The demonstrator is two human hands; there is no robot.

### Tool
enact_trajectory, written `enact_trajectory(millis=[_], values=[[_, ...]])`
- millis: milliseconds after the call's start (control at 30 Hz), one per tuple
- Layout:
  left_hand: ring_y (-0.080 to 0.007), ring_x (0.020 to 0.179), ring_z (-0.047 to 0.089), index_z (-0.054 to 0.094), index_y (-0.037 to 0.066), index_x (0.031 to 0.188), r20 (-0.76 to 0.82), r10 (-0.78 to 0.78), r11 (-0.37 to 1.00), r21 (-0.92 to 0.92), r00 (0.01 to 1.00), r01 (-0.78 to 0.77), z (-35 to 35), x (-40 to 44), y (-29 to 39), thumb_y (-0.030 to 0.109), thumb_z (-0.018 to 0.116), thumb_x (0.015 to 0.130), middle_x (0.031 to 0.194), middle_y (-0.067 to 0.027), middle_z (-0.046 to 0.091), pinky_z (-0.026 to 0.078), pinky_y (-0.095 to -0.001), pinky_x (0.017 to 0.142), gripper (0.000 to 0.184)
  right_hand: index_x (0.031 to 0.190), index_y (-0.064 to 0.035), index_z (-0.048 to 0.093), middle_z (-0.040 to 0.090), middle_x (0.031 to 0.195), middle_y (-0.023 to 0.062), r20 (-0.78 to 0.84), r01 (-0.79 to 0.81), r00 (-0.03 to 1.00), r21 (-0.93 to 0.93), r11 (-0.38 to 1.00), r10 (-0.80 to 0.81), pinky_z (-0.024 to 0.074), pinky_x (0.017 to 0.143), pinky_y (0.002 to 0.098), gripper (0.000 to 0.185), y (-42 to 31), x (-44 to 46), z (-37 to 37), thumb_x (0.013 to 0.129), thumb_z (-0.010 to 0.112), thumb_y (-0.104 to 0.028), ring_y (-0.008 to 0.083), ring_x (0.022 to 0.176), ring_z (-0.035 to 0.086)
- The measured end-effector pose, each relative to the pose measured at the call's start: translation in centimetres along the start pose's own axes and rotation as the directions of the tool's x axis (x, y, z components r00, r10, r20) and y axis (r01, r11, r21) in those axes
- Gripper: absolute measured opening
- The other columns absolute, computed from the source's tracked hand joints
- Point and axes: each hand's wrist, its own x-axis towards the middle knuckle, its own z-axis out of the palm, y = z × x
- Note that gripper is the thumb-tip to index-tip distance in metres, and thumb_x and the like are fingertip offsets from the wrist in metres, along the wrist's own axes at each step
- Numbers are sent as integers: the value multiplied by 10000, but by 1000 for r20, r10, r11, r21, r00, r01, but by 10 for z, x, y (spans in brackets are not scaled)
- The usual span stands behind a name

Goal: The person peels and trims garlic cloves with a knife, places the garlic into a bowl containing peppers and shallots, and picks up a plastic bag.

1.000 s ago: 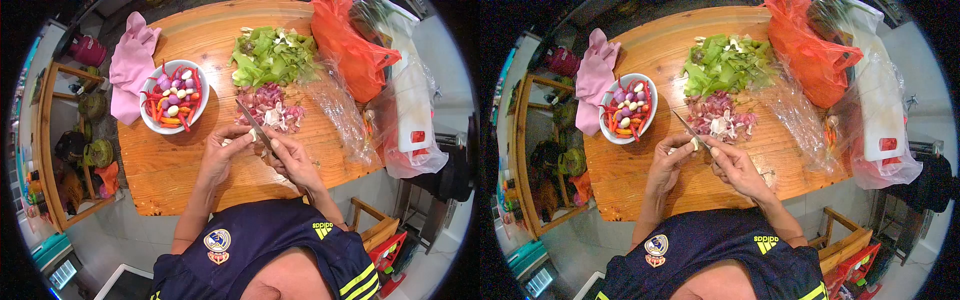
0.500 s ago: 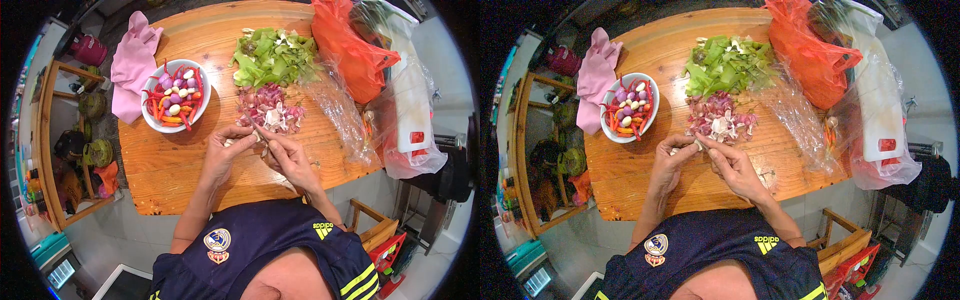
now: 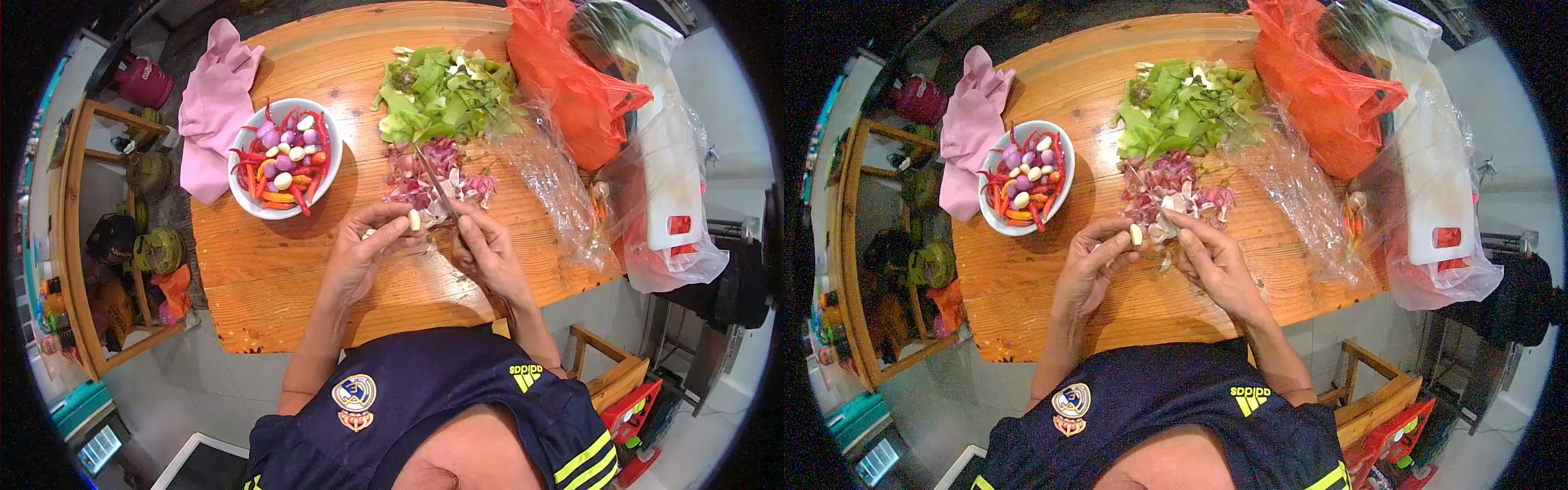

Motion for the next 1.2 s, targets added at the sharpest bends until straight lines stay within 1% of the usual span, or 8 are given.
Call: enact_trajectory(millis=[167,300,400,567,800,967,1100,1200], values=[[-133,799,633,599,0,1078,8,52,996,75,999,-52,-7,2,-6,27,657,780,944,-90,657,514,-250,734,304,1136,-25,444,385,588,-33,26,55,998,-61,997,-53,271,466,202,224,7,6,7,964,418,-167,43,511,344],[-121,793,624,623,-5,1019,-29,149,963,231,988,-138,-7,3,-8,-2,672,755,924,-81,659,508,-241,721,268,1203,-44,430,412,614,-26,78,36,997,-122,992,-27,301,478,206,287,-4,3,12,945,459,-167,51,521,374],[-97,767,611,649,-6,944,-41,216,954,223,976,-201,2,2,-5,-13,693,738,813,-62,661,486,-230,705,211,1275,-64,399,417,624,-34,162,40,987,-187,981,-10,317,488,201,363,-13,1,10,935,476,-162,50,529,393],[-75,709,580,664,4,877,-52,236,924,321,970,-208,-6,3,-10,-11,707,723,779,-40,653,466,-215,665,160,1336,-79,373,421,650,-37,236,15,971,-252,968,47,320,481,201,424,-12,0,3,931,476,-151,44,532,394],[-78,720,586,676,2,904,-55,216,915,360,975,-182,-3,1,-4,-16,713,716,792,-43,657,469,-217,685,193,1292,-68,436,394,647,-48,208,14,978,-184,983,25,311,477,199,358,-6,1,3,949,450,-171,41,540,375],[-95,739,598,669,-9,896,-56,286,884,401,957,-241,-5,2,-6,-28,718,699,832,-61,662,472,-219,684,204,1249,-55,479,359,641,-47,199,-11,980,-87,996,28,288,475,192,322,4,3,0,962,431,-190,38,535,336],[-101,756,595,660,-7,897,-107,207,923,350,973,-158,3,0,0,-42,724,680,864,-68,659,469,-224,693,229,1252,-49,473,337,616,-58,202,-7,979,-23,1000,11,271,460,191,332,2,4,1,963,430,-207,39,519,319],[-98,762,592,656,-1,899,-66,250,895,396,966,-204,-1,1,-2,-47,723,680,874,-66,656,468,-222,694,234,1271,-46,444,333,604,-60,193,-44,980,21,999,39,263,450,193,350,4,4,-1,963,427,-213,40,509,324]])
